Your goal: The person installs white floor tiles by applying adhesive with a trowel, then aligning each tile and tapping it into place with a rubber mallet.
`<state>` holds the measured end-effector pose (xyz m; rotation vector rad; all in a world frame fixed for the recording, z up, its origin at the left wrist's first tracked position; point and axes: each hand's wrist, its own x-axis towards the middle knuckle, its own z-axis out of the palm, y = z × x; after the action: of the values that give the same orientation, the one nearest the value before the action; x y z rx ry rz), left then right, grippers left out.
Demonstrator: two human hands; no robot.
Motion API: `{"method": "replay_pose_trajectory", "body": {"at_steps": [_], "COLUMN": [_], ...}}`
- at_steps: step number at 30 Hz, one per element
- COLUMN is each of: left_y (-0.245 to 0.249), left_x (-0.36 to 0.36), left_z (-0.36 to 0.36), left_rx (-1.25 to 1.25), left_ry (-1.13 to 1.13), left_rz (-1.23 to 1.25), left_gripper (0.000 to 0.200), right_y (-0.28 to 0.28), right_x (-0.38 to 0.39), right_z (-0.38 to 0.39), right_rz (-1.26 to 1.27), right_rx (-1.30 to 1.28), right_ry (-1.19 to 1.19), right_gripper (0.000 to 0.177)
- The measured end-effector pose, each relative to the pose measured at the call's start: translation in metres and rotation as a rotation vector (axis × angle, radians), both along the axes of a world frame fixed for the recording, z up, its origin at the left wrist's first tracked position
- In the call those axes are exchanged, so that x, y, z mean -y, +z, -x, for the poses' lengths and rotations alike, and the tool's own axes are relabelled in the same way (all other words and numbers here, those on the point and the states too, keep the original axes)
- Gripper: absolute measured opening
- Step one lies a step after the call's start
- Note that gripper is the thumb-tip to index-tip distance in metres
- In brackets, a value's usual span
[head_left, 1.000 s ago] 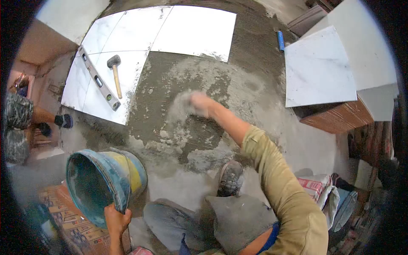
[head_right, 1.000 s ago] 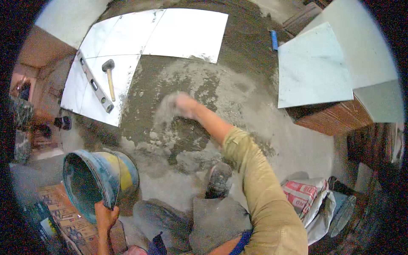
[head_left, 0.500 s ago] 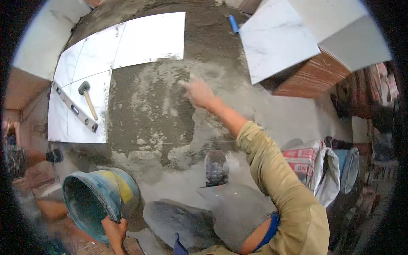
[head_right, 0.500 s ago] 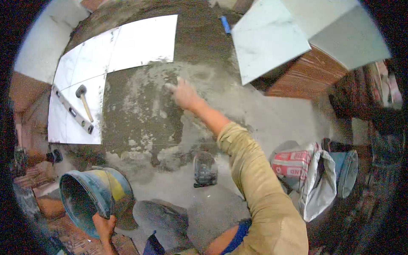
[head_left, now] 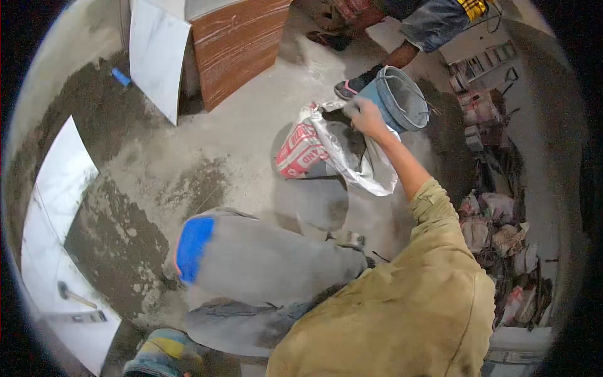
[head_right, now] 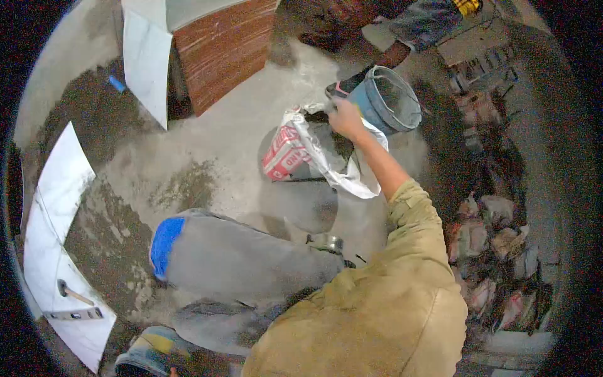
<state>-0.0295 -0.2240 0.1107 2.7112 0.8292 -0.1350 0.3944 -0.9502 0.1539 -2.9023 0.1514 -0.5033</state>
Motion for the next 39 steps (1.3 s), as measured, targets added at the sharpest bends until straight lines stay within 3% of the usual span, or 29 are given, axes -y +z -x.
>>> {"method": "replay_pose_trajectory", "body": {"at_steps": [2,4,6,9,11,13,16,17,19,20,21,25,26,27,28,29,30,31,33,34,36,38,39], "left_y": [0.001,0.003,0.004,0.003,0.002,0.003,-0.005,-0.015,-0.037,-0.041,-0.043,-0.056,-0.038,-0.029,0.001,0.03,-0.023,-0.064,-0.053,-0.068,-0.058,-0.05,-0.048], "left_x": [0.001,0.002,0.002,0.001,-0.002,-0.008,-0.014,-0.019,-0.03,-0.036,-0.047,-0.077,-0.06,-0.046,-0.009,0.025,-0.03,-0.075,-0.064,-0.076,-0.063,-0.054,-0.054], "left_z": [-0.006,-0.009,-0.009,-0.007,-0.001,0.009,0.027,0.037,0.055,0.056,0.054,0.033,0.019,-0.003,-0.051,-0.098,-0.059,-0.024,-0.044,-0.03,-0.035,-0.043,-0.045], "left_rx": [-0.024,-0.061,-0.101,-0.125,-0.151,-0.179,-0.189,-0.177,-0.13,-0.093,-0.1,-0.182,-0.192,0.025,0.24,0.289,0.176,-0.114,-0.032,-0.107,-0.065,-0.015,-0.081], "left_ry": [-0.023,-0.041,-0.042,-0.042,-0.031,-0.026,-0.001,0.011,0.041,0.059,0.066,0.497,0.638,0.696,0.736,0.83,0.631,0.736,0.686,0.749,0.809,0.86,0.863], "left_rz": [-0.002,0.006,-0.001,-0.005,-0.002,0.002,0.006,-0.015,-0.07,-0.102,-0.104,0.562,0.708,0.828,0.954,0.899,0.484,0.263,0.136,0.062,0.113,0.16,0.128], "left_gripper": [0.056,0.057,0.058,0.059,0.06,0.061,0.063,0.064,0.067,0.068,0.068,0.044,0.043,0.048,0.053,0.056,0.053,0.056,0.06,0.061,0.061,0.061,0.059], "right_y": [-0.006,-0.071,-0.096,-0.12,-0.161,-0.17,-0.205,-0.231,-0.266,-0.248,-0.229,-0.176,-0.115,-0.098,-0.087,-0.073,-0.057,-0.046,-0.02,-0.033,-0.07,-0.106,-0.112], "right_x": [0.036,0.085,0.096,0.082,0.086,0.08,0.064,0.074,0.096,0.091,0.085,0.107,0.083,0.081,0.082,0.083,0.079,0.073,0.027,-0.004,-0.084,-0.173,-0.247], "right_z": [0.011,0.013,0.001,-0.02,-0.032,-0.046,-0.04,-0.038,-0.032,-0.026,-0.016,0.045,0.049,0.047,0.045,0.034,0.014,-0.005,-0.041,-0.066,-0.109,-0.151,-0.155], "right_rz": [-0.174,-0.088,-0.003,-0.36,-0.602,-0.476,-0.392,-0.396,-0.147,-0.006,-0.005,-0.272,-0.367,-0.512,-0.866,-1.602,-2.041,-2.305,-1.936,-1.917,-1.582,-1.563,-1.514], "right_rx": [-0.757,-0.708,-0.653,-0.62,-0.473,-0.836,-0.546,-0.559,-0.676,-0.656,-0.663,-0.034,-0.126,-0.174,-0.295,-0.448,-0.597,-0.811,-0.828,-0.884,-0.649,-1.085,-1.087], "right_ry": [-0.131,-0.104,-0.049,-0.384,-0.414,-0.316,-0.399,-0.394,-0.209,-0.033,-0.026,0.223,0.216,0.199,0.154,0.034,0.007,0.084,-0.043,0.003,-0.403,-0.078,-0.094], "right_gripper": [0.032,0.039,0.047,0.052,0.061,0.069,0.055,0.055,0.048,0.04,0.04,0.043,0.043,0.036,0.031,0.027,0.025,0.026,0.026,0.026,0.026,0.025,0.021]}}
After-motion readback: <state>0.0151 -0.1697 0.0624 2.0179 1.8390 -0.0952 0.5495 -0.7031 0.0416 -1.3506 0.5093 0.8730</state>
